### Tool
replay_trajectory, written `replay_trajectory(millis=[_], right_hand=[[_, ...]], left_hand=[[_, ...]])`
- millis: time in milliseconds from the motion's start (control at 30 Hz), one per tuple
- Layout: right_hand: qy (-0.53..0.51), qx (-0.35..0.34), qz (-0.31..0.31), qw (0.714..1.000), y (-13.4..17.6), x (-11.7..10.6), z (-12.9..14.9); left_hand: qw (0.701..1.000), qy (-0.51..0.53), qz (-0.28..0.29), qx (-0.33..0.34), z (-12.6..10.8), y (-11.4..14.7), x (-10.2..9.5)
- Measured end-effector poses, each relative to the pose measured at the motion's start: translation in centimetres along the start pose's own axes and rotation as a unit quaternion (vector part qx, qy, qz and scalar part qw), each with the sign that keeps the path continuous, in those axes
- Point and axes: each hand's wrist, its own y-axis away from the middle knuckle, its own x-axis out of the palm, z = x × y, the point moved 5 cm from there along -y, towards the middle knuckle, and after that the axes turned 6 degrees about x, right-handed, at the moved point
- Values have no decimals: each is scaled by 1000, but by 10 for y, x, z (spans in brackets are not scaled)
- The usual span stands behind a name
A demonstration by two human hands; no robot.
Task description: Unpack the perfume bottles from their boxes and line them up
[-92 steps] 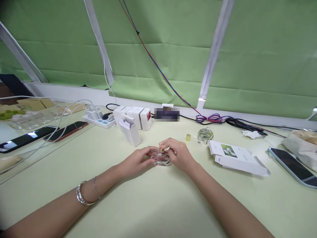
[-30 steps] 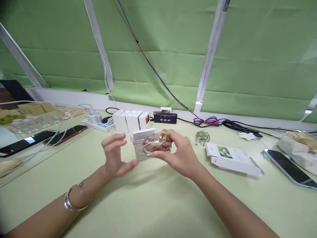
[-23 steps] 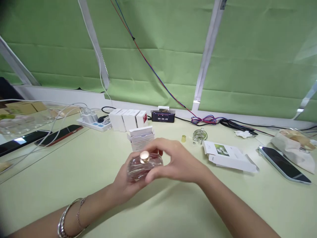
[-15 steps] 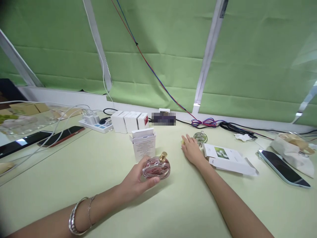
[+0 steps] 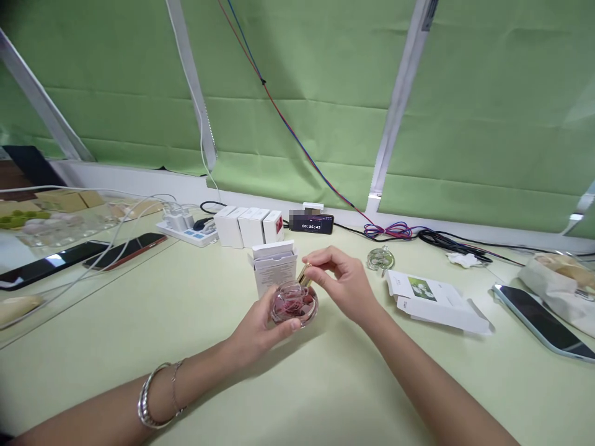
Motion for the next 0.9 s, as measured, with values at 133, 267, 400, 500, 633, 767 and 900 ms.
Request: replay_trajectory(millis=[133,267,400,500,633,767,900], right_hand=[[-30,-34,40,998,12,16,5],[-34,-98,64,993,18,25,17],[38,-61,129,989,23,34,22],[70,-65,131,987,24,34,27],[17,-83,-17,996,10,11,34],[7,-122,-167,978,1,-16,42],[38,-158,-241,957,6,-23,51]], left_hand=[[1000,15,1,-6,2,1,-1],[999,23,-14,17,-6,-1,-3],[995,-70,14,69,-21,-3,-7],[940,-267,-21,212,-37,-7,-23],[824,-457,-183,280,-47,-13,-60],[874,-452,-110,142,-26,-25,-74],[907,-388,-44,158,-23,-22,-57]])
